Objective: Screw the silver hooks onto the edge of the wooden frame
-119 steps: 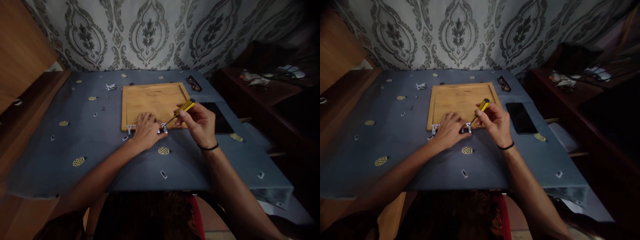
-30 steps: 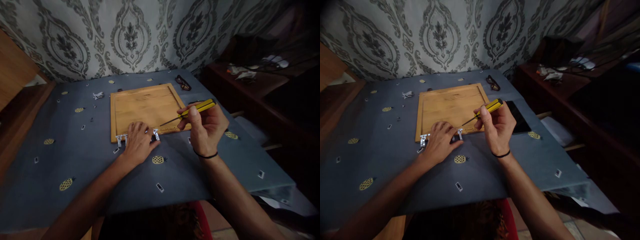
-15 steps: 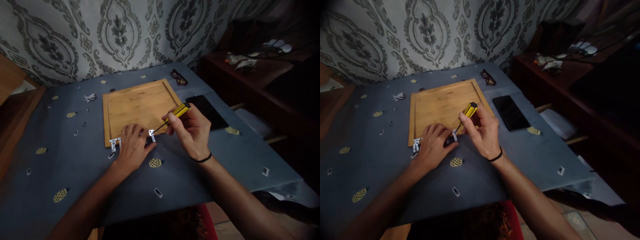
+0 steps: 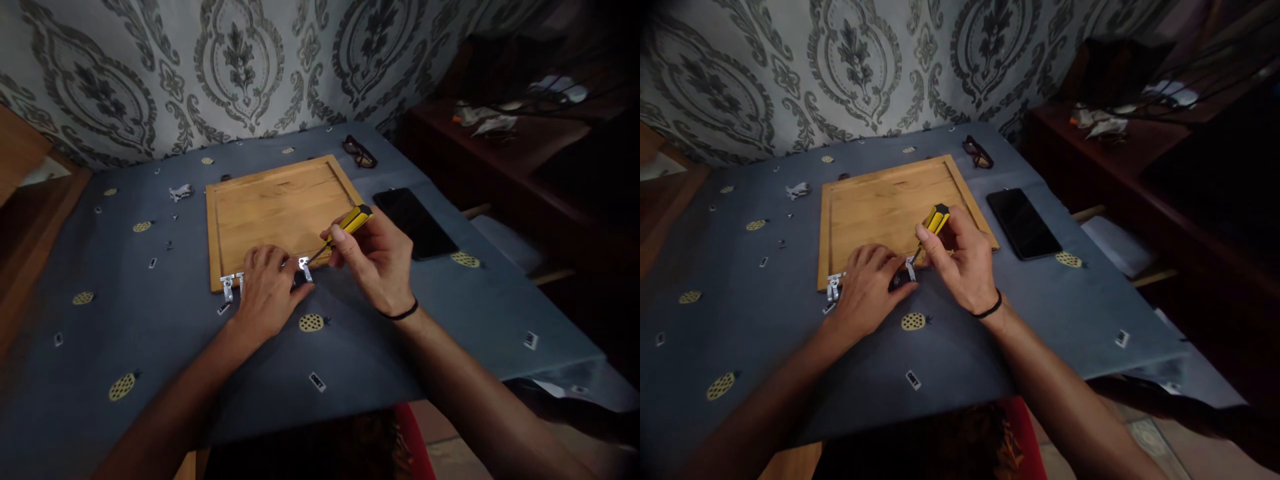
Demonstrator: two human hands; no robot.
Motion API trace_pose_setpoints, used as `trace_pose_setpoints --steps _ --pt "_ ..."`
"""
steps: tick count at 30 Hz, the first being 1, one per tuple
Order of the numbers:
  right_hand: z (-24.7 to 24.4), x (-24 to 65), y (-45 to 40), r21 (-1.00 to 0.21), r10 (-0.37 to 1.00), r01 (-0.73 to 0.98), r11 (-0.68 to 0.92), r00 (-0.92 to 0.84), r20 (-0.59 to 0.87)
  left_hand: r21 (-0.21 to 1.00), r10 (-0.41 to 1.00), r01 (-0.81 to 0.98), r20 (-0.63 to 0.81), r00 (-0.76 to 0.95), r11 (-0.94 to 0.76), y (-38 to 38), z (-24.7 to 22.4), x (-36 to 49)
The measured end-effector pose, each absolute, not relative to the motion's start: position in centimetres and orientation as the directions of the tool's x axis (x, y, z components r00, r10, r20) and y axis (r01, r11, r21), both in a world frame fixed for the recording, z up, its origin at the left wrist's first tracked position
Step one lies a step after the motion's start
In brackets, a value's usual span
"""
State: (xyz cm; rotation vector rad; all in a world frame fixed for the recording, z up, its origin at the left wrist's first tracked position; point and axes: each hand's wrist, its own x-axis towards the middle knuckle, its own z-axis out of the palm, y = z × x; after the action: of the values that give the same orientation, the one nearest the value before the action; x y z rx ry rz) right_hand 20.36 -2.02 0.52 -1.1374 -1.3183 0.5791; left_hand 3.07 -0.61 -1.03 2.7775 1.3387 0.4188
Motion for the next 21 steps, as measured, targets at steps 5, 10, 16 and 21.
trace_pose_setpoints --steps 5,10,16,21 --pt "0.50 20.23 -1.93 -0.892 0.869 0.224 0.392 0.228 0.439 0.129 0.763 0.761 0.246 0.597 -0.636 -0.63 -1.17 3.01" --pt "0.61 20.17 -2.08 -0.886 0.868 0.222 0.407 0.207 0.451 0.123 0.764 0.762 0.243 0.598 -0.636 -0.61 -1.18 2.99" --pt "0.52 20.56 -2.09 -0.864 0.836 0.280 0.419 0.253 0.487 0.130 0.764 0.760 0.244 0.598 -0.637 -0.61 -1.13 2.98" --pt "0.46 20.64 -1.99 -0.861 0.836 0.287 0.420 0.246 0.490 0.129 0.761 0.758 0.249 0.599 -0.639 -0.64 -1.16 2.97"
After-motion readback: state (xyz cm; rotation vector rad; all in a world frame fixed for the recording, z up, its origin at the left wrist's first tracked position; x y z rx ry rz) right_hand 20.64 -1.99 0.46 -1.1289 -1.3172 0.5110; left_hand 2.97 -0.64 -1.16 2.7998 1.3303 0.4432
